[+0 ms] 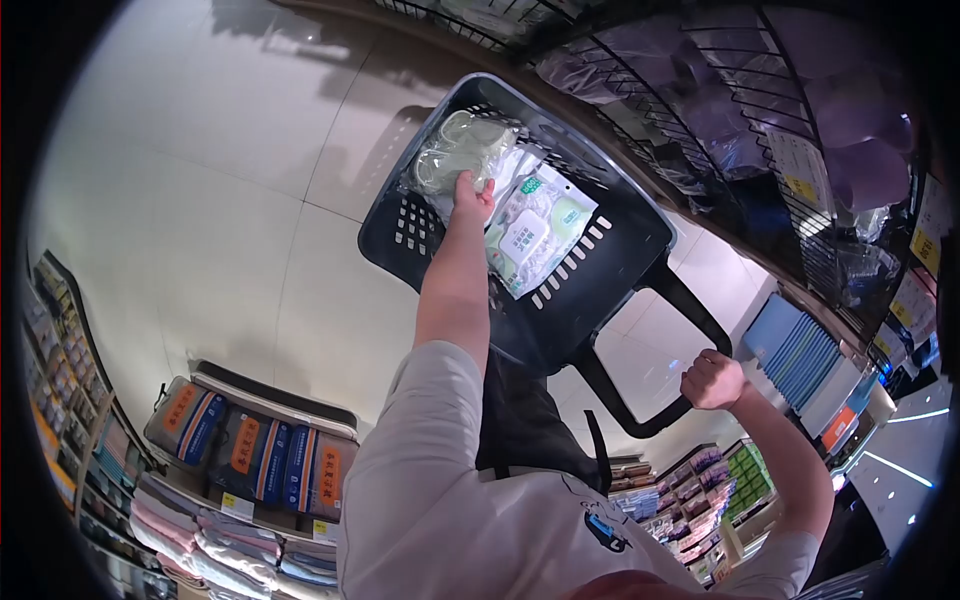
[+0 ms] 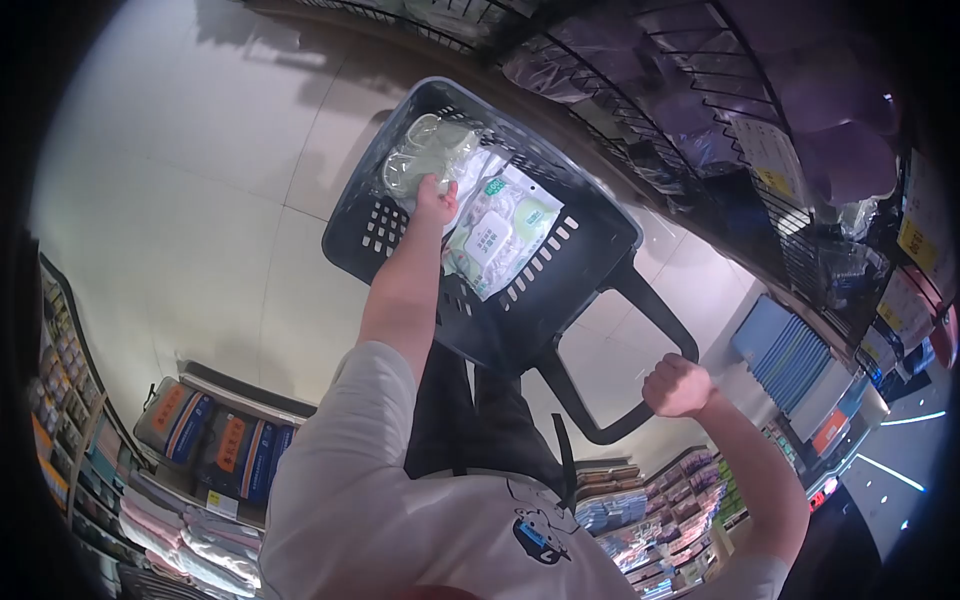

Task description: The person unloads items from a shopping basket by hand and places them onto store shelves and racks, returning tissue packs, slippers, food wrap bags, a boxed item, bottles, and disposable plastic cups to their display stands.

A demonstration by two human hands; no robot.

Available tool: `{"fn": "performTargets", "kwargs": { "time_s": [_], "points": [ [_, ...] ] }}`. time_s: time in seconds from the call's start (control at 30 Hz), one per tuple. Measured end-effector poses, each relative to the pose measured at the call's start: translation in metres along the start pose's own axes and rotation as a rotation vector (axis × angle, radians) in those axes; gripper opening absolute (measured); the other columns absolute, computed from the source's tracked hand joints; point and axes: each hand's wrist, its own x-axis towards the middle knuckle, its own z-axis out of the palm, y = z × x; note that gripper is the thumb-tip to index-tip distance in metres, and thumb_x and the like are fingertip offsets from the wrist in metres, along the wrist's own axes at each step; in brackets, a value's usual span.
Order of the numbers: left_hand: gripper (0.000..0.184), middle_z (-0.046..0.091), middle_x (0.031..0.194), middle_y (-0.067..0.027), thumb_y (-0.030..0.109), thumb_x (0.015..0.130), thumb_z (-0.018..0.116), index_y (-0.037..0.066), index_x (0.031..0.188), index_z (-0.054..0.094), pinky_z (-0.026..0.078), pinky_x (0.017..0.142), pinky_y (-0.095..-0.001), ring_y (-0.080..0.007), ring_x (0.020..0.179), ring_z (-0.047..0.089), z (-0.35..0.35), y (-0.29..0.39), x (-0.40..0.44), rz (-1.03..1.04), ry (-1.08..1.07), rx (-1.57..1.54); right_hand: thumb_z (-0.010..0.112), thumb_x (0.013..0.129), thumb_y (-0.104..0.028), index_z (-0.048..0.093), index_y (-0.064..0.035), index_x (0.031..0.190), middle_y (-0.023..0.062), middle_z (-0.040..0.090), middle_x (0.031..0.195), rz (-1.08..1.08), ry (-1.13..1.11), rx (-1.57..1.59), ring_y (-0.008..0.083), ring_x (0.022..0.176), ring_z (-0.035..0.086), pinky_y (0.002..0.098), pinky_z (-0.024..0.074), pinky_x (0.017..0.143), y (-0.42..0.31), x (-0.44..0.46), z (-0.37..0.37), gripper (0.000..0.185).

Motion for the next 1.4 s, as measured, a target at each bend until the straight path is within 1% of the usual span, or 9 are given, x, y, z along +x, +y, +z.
{"fn": "performTargets", "kwargs": {
  "time_s": [0.33, 0.67, 0.9, 1.0, 1.17, 1.23, 1.3, 1.33, 1.4],
  "points": [
    [0.027, 0.042, 0.067, 0.0007, 0.029, 0.094, 0.068, 0.013, 0.093, 0.047, 0.034, 0.052, -0.029, -0.0132, 0.055, 0.041, -0.062, -0.043, -0.196, -0.084, -0.308, -0.033, 0.062, 0.06, -0.029, 0.054, -0.0145, 0.056, -0.0001, 0.054, 0.06, 0.051, -0.02, 0.01, 0.0205, 0.061, 0.058, 0.0357, 0.0483, 0.063, -0.008, 0.02, -0.024, 0.017],
    [0.012, 0.065, 0.092, -0.0024, 0.021, 0.097, 0.064, 0.013, 0.104, 0.06, 0.036, 0.058, -0.0288, -0.0097, 0.053, 0.041, -0.16, -0.026, -0.317, -0.368, -0.738, 0.14, 0.063, 0.071, -0.026, 0.064, -0.0141, 0.062, 0.0023, 0.064, 0.069, 0.352, -0.1, -0.182, 0.0222, 0.081, 0.064, 0.0408, 0.0464, 0.085, -0.035, 0.029, -0.029, 0.015],
    [0.015, 0.065, 0.083, -0.0018, 0.012, 0.093, 0.068, 0.009, 0.106, 0.061, 0.039, 0.062, -0.0288, -0.0069, 0.053, 0.044, -0.155, 0.013, -0.42, -0.123, -0.686, 0.677, 0.067, 0.077, -0.018, 0.071, -0.013, 0.081, 0.0058, 0.064, 0.093, 0.734, 0.125, -0.244, 0.0272, 0.113, 0.054, 0.0523, 0.0297, 0.119, -0.08, 0.036, -0.048, 0.008],
    [0.016, 0.064, 0.081, -0.001, 0.011, 0.093, 0.069, 0.008, 0.108, 0.062, 0.042, 0.062, -0.0295, -0.0065, 0.053, 0.044, -0.149, 0.01, -0.453, 0.031, -0.697, 0.814, 0.071, 0.076, -0.013, 0.065, -0.0127, 0.113, 0.0111, 0.06, 0.119, 0.876, 0.131, -0.164, 0.0321, 0.132, 0.047, 0.0544, 0.0252, 0.122, -0.097, 0.036, -0.049, 0.037],
    [0.034, 0.063, 0.092, 0.0013, 0.007, 0.095, 0.067, 0.01, 0.126, 0.055, 0.039, 0.056, -0.023, -0.0056, 0.059, 0.048, -0.117, -0.039, -0.516, 0.207, -0.841, 0.917, 0.072, 0.071, -0.002, 0.059, -0.0142, 0.129, 0.0098, 0.052, 0.14, 0.892, 0.38, -0.189, 0.0329, 0.142, 0.039, 0.0569, 0.0234, 0.122, -0.105, 0.019, -0.069, 0.061],
    [0.044, 0.063, 0.097, 0.0014, 0.006, 0.093, 0.069, 0.011, 0.133, 0.05, 0.037, 0.054, -0.0211, -0.0047, 0.063, 0.049, -0.093, -0.092, -0.572, 0.443, -0.861, 0.938, 0.072, 0.073, -0.002, 0.06, -0.0123, 0.127, 0.0098, 0.058, 0.132, 1.06, 0.721, -0.064, 0.0343, 0.138, 0.044, 0.0527, 0.0297, 0.12, -0.106, 0.016, -0.078, 0.056],
    [0.051, 0.063, 0.095, 0.0013, 0.005, 0.091, 0.073, 0.012, 0.135, 0.049, 0.036, 0.054, -0.0214, -0.0042, 0.065, 0.049, -0.089, -0.113, -0.565, 0.568, -0.853, 1.022, 0.072, 0.082, -0.004, 0.062, -0.011, 0.124, 0.0081, 0.064, 0.124, 1.179, 1.085, 0.549, 0.0305, 0.133, 0.05, 0.0465, 0.0372, 0.114, -0.103, 0.016, -0.065, 0.044],
    [0.052, 0.062, 0.095, 0.0014, 0.004, 0.09, 0.074, 0.013, 0.135, 0.049, 0.036, 0.054, -0.0215, -0.0045, 0.065, 0.049, -0.084, -0.125, -0.567, 0.606, -0.868, 1.076, 0.069, 0.094, -0.016, 0.061, -0.0108, 0.125, 0.0057, 0.066, 0.121, 1.027, 1.26, 1.133, 0.0247, 0.131, 0.052, 0.0415, 0.0412, 0.109, -0.099, 0.02, -0.065, 0.032],
    [0.054, 0.062, 0.094, 0.0016, 0.004, 0.089, 0.075, 0.013, 0.135, 0.049, 0.036, 0.053, -0.0215, -0.0048, 0.066, 0.049, -0.079, -0.153, -0.579, 0.642, -0.88, 1.136, 0.064, 0.101, -0.032, 0.043, -0.0116, 0.143, 0.0054, 0.061, 0.133, 0.751, 1.373, 1.862, 0.0213, 0.127, 0.055, 0.0379, 0.0429, 0.107, -0.127, 0.026, -0.106, 0.051]
  ]
}}
